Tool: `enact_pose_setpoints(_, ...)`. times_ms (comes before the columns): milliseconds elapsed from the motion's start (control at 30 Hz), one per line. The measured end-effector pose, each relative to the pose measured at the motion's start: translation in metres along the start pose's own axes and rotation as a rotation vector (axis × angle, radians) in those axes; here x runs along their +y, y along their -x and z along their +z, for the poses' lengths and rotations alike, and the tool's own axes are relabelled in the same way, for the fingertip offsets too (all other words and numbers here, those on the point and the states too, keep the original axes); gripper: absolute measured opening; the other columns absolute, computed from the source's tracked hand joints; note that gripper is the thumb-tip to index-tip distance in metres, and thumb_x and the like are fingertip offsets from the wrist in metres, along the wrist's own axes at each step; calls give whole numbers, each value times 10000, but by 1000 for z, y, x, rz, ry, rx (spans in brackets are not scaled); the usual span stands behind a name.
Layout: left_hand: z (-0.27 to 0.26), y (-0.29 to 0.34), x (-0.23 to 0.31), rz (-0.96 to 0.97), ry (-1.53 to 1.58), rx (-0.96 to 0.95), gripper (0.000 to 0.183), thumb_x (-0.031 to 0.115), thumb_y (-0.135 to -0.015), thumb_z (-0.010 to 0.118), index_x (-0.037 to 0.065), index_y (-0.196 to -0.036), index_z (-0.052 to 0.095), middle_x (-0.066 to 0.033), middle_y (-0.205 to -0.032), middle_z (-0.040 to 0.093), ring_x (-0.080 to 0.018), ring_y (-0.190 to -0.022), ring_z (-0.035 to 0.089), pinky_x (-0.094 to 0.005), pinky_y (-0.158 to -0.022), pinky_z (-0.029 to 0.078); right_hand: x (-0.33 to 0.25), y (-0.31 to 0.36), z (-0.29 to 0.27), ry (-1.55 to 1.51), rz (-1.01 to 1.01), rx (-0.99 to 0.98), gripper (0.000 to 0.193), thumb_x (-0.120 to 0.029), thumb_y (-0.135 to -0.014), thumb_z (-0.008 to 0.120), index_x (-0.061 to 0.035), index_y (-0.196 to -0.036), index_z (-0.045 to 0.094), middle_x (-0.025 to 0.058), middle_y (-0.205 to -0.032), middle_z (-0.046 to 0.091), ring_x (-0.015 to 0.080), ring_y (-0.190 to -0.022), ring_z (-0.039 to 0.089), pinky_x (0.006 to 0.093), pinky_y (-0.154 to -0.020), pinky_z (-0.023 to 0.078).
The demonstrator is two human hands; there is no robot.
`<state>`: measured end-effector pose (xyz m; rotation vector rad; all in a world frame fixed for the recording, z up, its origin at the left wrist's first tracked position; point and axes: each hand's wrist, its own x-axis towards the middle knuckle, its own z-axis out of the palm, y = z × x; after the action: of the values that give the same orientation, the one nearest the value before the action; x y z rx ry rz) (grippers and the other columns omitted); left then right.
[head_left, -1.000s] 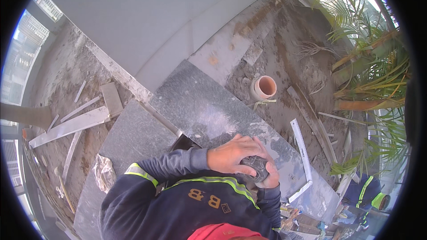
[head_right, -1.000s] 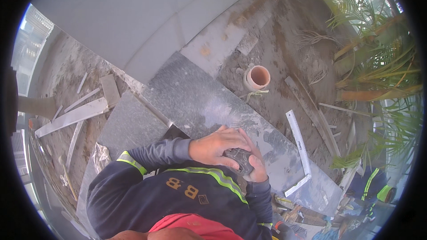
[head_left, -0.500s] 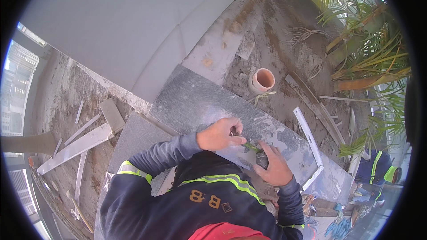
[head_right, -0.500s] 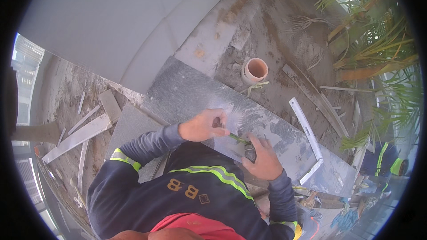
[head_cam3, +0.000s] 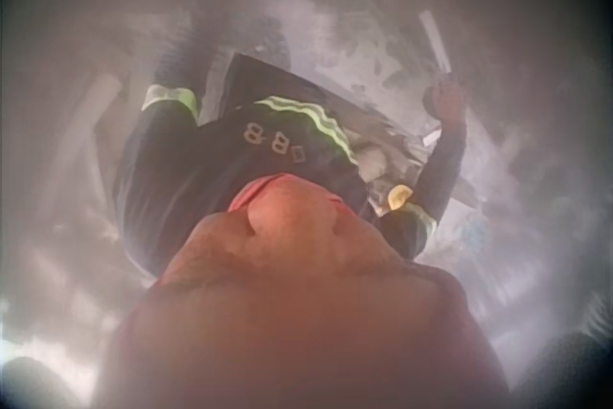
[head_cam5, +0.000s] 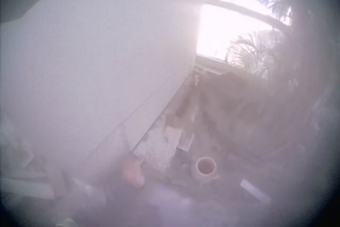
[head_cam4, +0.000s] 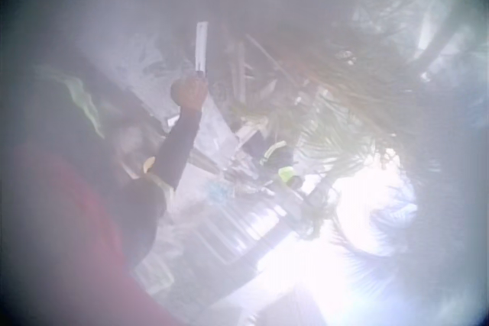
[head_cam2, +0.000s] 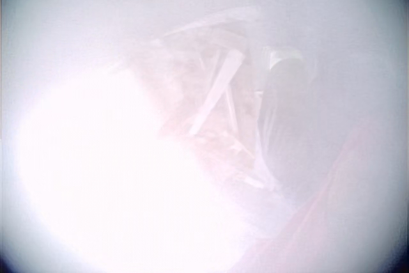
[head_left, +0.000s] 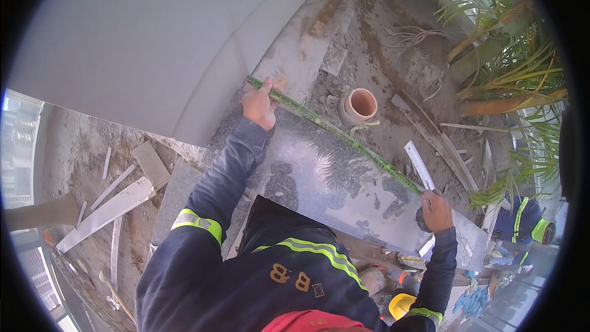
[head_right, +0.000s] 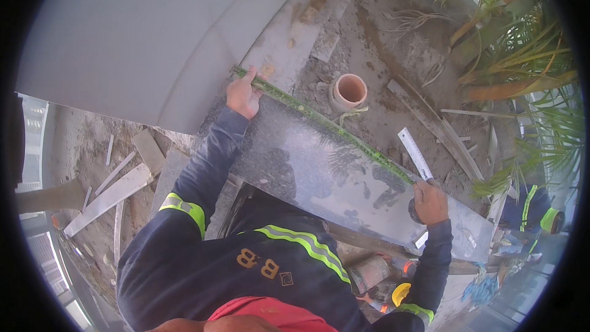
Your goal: The person uses an angle grinder to cut a large stone tile on a construction site. After cutting, they measure the tile with a tape measure and a square ruler, then mark it with a pencil.
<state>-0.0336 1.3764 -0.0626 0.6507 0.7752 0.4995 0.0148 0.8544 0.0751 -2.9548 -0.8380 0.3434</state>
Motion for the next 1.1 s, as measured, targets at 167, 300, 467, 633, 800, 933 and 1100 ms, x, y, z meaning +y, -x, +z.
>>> enact_pose_setpoints(167,17,41,10,-165,-313,-73,344,185,-1071,601,-67,-1304,574,-119,-1075,686,-256,-1126,684,-438,-929,545,-9,-45,4,64,-50,19,168,-210,-979,610,-71,-985,703,221,-969,668,464,-884,661,556,-755,519)
enact_pose_setpoints(300,3,63,28,155,-1208,-227,284,196,-1053,601,-17,-1227,671,-138,-1119,690,-260,-1050,712,-434,-879,556,6,-46,3,23,-43,32,168,-220,-978,613,-78,-994,703,215,-954,664,457,-885,663,561,-754,518)
enact_pose_setpoints(467,10,32,18,961,-1599,-497,227,227,-1000,647,65,-1113,759,-115,-1202,675,-280,-1132,636,-449,-980,460,10,-63,23,82,-63,41,165,-236,-975,624,-89,-992,697,204,-955,667,452,-880,669,559,-753,526)
enact_pose_setpoints(633,15,-5,23,682,-1913,-624,187,231,-976,668,100,-1053,777,-108,-1229,667,-279,-1255,555,-495,-1080,340,-4,-66,37,125,-32,67,163,-238,-978,619,-90,-967,688,190,-956,675,441,-852,684,557,-751,547)
enact_pose_setpoints(800,13,-19,47,451,-1986,-585,166,231,-937,710,113,-1033,774,-106,-1130,705,-281,-1213,576,-492,-1063,335,-24,-66,41,149,37,61,195,-258,-979,612,-79,-973,690,204,-950,683,434,-836,691,549,-748,553)
enact_pose_setpoints(933,4,-36,40,406,-1875,-569,127,209,-908,736,115,-987,766,-79,-1067,718,-282,-1171,595,-476,-1013,342,-35,-63,32,142,44,11,212,-267,-976,608,-71,-961,688,211,-919,683,433,-833,692,547,-746,552)
enact_pose_setpoints(1100,2,-40,36,535,-1832,-597,88,196,-898,739,142,-963,765,-65,-1033,692,-283,-1127,603,-475,-968,346,-36,-56,24,115,44,-17,193,-249,-957,624,-66,-937,682,209,-907,685,439,-839,689,551,-758,552)
